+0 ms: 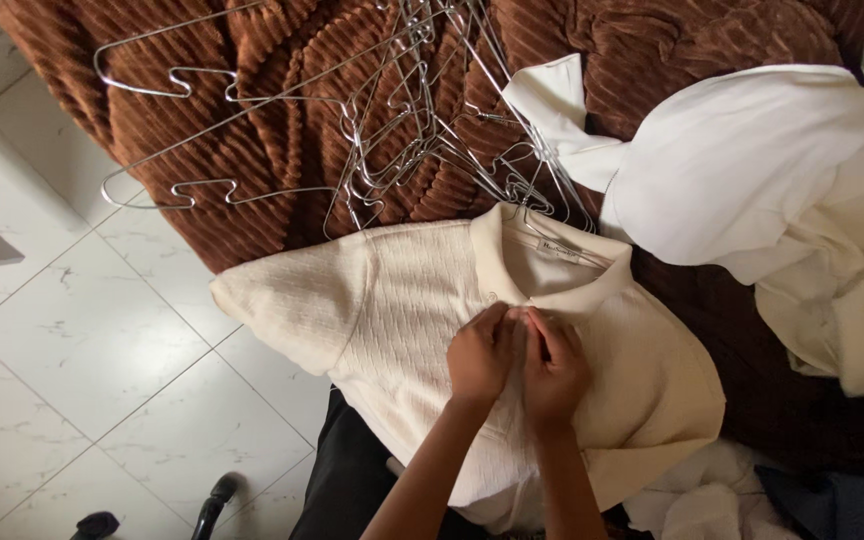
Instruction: The person picks up a white shirt from a pile of clothes on a bed, places it on a metal hanger, and buttons the collar. They then walk to a wardrobe and hang the shirt on the rod inside.
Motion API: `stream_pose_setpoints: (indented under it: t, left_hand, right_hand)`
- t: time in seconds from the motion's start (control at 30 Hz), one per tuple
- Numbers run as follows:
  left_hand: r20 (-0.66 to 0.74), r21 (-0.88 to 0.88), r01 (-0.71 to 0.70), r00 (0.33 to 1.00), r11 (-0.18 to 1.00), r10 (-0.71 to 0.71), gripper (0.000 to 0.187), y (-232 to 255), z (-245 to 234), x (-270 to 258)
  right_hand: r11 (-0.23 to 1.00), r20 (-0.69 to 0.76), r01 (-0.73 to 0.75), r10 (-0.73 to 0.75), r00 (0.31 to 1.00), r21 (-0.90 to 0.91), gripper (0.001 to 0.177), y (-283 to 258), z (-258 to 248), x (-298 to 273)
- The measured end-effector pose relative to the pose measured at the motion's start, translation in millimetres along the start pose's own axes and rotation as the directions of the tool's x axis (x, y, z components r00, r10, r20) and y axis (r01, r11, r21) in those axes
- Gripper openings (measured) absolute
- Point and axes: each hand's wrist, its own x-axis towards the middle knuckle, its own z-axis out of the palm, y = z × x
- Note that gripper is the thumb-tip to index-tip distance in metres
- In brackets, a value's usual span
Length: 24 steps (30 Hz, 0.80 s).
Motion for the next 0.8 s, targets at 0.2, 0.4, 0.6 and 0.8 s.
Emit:
stream_pose_setpoints:
  t: [0.2,0.4,0.6,0.8]
  left_hand:
    - [0.113,0.027,0.036,0.993,0.999,-0.039,0.026,-2,-14,15]
    - [0.223,0.113,0.048,0.972,0.992,-0.073,0.025,-8,-21,21]
    - [0.345,-0.088,-0.073,0.934,0.993,0.099,0.021,-22,-38,28]
    - [0.482,-0.082,0.115,0.874,0.99,-0.061,0.023,-25,-42,32]
  right_hand:
    - [0.99,-0.01,-0.012,0.01,1.0,-0.138,0.021,-7,12,4]
    - [0.966,0.058,-0.048,0.065,0.996,-0.254,0.022,-19,11,9]
    - [0.938,-0.035,-0.119,0.114,0.993,-0.326,0.013,-25,27,20]
    - [0.944,-0.019,-0.119,0.119,0.993,-0.309,0.015,-23,24,22]
